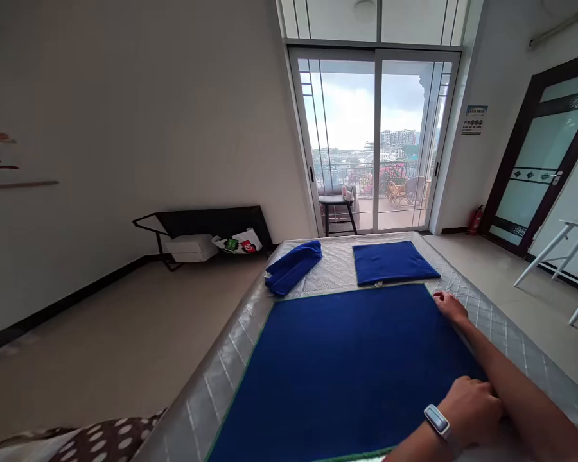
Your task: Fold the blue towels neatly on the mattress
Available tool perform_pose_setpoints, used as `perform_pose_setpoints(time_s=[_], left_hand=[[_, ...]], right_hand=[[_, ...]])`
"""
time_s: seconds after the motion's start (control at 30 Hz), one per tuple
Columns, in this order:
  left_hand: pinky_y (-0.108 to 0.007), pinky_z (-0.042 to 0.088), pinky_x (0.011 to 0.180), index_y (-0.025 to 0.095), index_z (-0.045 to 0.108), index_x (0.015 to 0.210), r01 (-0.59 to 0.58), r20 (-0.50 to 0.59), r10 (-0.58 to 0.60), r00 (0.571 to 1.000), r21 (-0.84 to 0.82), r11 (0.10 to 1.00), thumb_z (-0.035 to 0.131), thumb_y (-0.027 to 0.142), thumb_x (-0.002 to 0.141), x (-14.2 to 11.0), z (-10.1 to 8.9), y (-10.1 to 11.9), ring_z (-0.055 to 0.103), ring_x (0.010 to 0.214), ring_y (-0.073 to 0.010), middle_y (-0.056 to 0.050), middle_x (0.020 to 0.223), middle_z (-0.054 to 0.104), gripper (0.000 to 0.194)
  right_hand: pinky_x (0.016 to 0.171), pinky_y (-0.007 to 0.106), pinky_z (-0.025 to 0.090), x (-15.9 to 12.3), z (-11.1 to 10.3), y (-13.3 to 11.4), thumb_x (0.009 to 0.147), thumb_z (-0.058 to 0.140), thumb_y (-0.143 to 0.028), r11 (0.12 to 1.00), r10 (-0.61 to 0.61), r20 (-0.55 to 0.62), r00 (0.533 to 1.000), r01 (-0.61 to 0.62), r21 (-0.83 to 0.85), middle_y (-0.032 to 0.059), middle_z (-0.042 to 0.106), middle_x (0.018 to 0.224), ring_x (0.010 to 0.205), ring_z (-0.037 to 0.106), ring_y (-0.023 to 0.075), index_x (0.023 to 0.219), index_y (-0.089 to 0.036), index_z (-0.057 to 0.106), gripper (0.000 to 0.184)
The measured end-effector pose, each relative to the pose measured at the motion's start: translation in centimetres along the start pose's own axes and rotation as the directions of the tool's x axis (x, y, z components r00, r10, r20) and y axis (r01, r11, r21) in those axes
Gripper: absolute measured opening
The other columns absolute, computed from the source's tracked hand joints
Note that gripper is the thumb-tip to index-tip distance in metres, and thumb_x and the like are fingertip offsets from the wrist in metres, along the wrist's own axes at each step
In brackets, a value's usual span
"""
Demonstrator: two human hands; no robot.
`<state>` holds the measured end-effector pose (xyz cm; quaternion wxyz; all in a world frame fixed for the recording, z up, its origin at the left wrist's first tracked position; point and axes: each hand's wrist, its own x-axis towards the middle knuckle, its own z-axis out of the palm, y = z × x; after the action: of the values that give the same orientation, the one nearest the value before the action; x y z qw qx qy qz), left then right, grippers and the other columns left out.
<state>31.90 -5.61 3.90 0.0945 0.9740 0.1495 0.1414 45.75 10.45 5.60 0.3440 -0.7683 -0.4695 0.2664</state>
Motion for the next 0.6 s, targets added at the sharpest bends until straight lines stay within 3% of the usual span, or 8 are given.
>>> perform_pose_setpoints(time_s=[0.13,0.3,0.4,0.47,0.5,0.53,0.57,0.6], left_hand=[[-0.028,0.044,0.052,0.017,0.074,0.086,-0.017,0.101,0.017,0.995,-0.002,1.0,0.059,0.037,0.094,0.3,-0.8,-0.1,0.073,0.078,-0.0224,-0.006,0.085,0.076,0.026],[-0.028,0.051,0.06,0.015,0.071,0.111,-0.019,0.185,0.035,0.982,-0.09,0.996,0.059,0.037,0.096,-0.8,-4.1,0.5,0.074,0.092,-0.0246,-0.009,0.103,0.077,0.029],[-0.029,0.055,0.069,0.019,0.052,0.143,0.014,0.135,0.017,0.991,-0.229,0.973,0.055,0.049,0.098,-5.1,-7.8,0.5,0.074,0.096,-0.0237,-0.01,0.111,0.076,0.054],[-0.029,0.055,0.081,0.026,0.04,0.153,0.115,0.06,-0.102,0.993,-0.275,0.955,0.05,0.054,0.1,-10.1,-10.4,-0.1,0.071,0.104,-0.0226,-0.008,0.118,0.074,0.06],[-0.03,0.054,0.085,0.027,0.048,0.147,0.259,0.079,-0.247,0.966,-0.252,0.932,0.052,0.05,0.1,-13.1,-11.7,-0.7,0.071,0.105,-0.0226,-0.007,0.116,0.074,0.053],[-0.031,0.054,0.089,0.026,0.056,0.139,0.447,0.096,-0.437,0.894,-0.203,0.871,0.053,0.046,0.1,-16.4,-12.8,-1.4,0.07,0.106,-0.023,-0.007,0.114,0.074,0.044],[-0.033,0.053,0.092,0.024,0.064,0.128,0.63,0.102,-0.622,0.777,-0.121,0.767,0.051,0.04,0.101,-19.8,-13.9,-2.2,0.07,0.107,-0.0241,-0.007,0.114,0.074,0.034],[-0.036,0.052,0.093,0.021,0.068,0.12,0.781,0.098,-0.777,0.622,-0.007,0.625,0.047,0.034,0.102,-23.2,-14.7,-3.0,0.069,0.108,-0.0262,-0.01,0.114,0.073,0.03]], right_hand=[[0.101,0.037,0.044,-0.9,1.5,0.0,0.094,0.047,-0.028,0.93,-0.092,-0.102,0.991,0.049,-0.365,0.0124,0.065,0.126,0.122,0.06,0.0272,0.12,-0.023,0.067,0.033],[0.1,0.036,0.046,-2.0,1.3,-1.8,0.101,0.035,-0.029,0.753,-0.041,-0.033,0.999,0.009,-0.658,0.0134,0.062,0.132,0.124,0.06,0.0256,0.135,-0.025,0.057,0.041],[0.093,0.036,0.049,-2.1,0.2,-3.9,0.098,0.041,-0.025,0.722,-0.012,0.003,1.0,0.011,-0.692,0.0157,0.065,0.125,0.115,0.066,0.0267,0.129,-0.021,0.062,0.037],[0.089,0.037,0.05,-2.1,-0.2,-5.5,0.095,0.046,-0.022,0.712,-0.008,0.015,1.0,0.016,-0.702,0.019,0.066,0.124,0.113,0.067,0.0293,0.124,-0.017,0.064,0.034],[0.089,0.038,0.05,-2.1,-0.1,-6.4,0.094,0.047,-0.021,0.711,-0.016,0.019,1.0,0.025,-0.703,0.0208,0.065,0.126,0.115,0.066,0.031,0.123,-0.015,0.065,0.035],[0.09,0.039,0.049,-2.2,0.3,-7.3,0.094,0.047,-0.02,0.713,-0.033,0.023,0.999,0.04,-0.7,0.0223,0.063,0.129,0.12,0.063,0.0325,0.124,-0.014,0.064,0.036],[0.092,0.039,0.049,-2.3,1.0,-8.3,0.094,0.046,-0.019,0.718,-0.056,0.032,0.998,0.063,-0.694,0.0229,0.061,0.133,0.124,0.06,0.0332,0.126,-0.013,0.063,0.037],[0.094,0.039,0.048,-2.5,2.1,-9.4,0.095,0.045,-0.019,0.725,-0.082,0.05,0.995,0.094,-0.682,0.0225,0.06,0.135,0.127,0.058,0.0329,0.127,-0.014,0.062,0.038]])
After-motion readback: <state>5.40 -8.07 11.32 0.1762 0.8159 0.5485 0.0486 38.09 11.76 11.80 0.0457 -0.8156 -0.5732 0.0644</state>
